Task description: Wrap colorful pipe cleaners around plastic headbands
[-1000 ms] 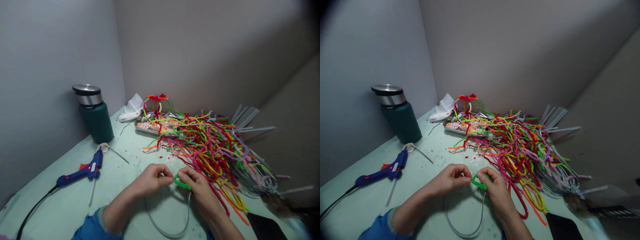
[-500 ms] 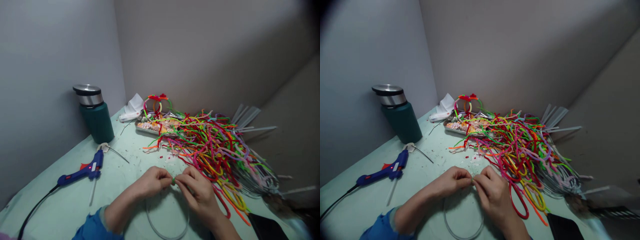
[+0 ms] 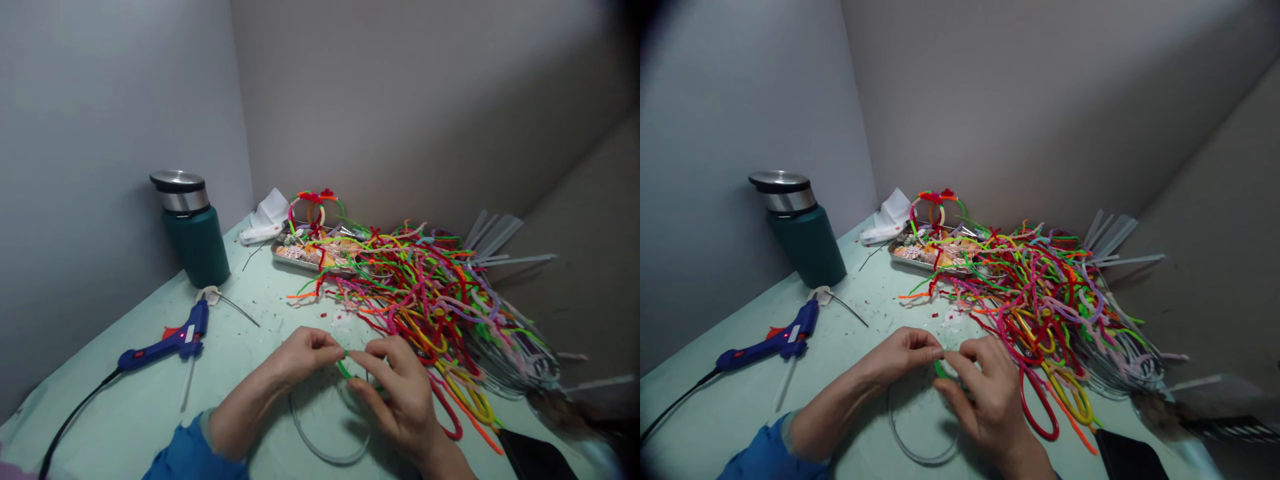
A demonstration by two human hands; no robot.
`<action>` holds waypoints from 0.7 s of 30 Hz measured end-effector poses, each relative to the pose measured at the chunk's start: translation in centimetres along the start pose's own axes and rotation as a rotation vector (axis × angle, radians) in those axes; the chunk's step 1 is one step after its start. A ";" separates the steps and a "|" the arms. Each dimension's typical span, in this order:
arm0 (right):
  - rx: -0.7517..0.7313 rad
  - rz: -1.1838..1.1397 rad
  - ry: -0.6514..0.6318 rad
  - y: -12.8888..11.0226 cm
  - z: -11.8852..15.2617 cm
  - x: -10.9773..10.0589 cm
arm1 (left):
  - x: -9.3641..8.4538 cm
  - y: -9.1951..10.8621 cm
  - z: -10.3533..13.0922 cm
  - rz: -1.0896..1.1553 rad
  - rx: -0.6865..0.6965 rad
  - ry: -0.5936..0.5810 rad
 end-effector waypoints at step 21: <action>0.759 -1.524 -0.436 3.1 3.0 11.3 | 0.7 2.2 0.6 -0.016 0.130 -0.012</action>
Point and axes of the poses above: each hand's wrist, its own z-axis away from the middle knuckle, its own x-axis out of the palm, y = z × x, the point moved 10 cm from there along -z, towards the middle knuckle, and after that the axes turned 11 degrees about -y, right-handed, at the moved point
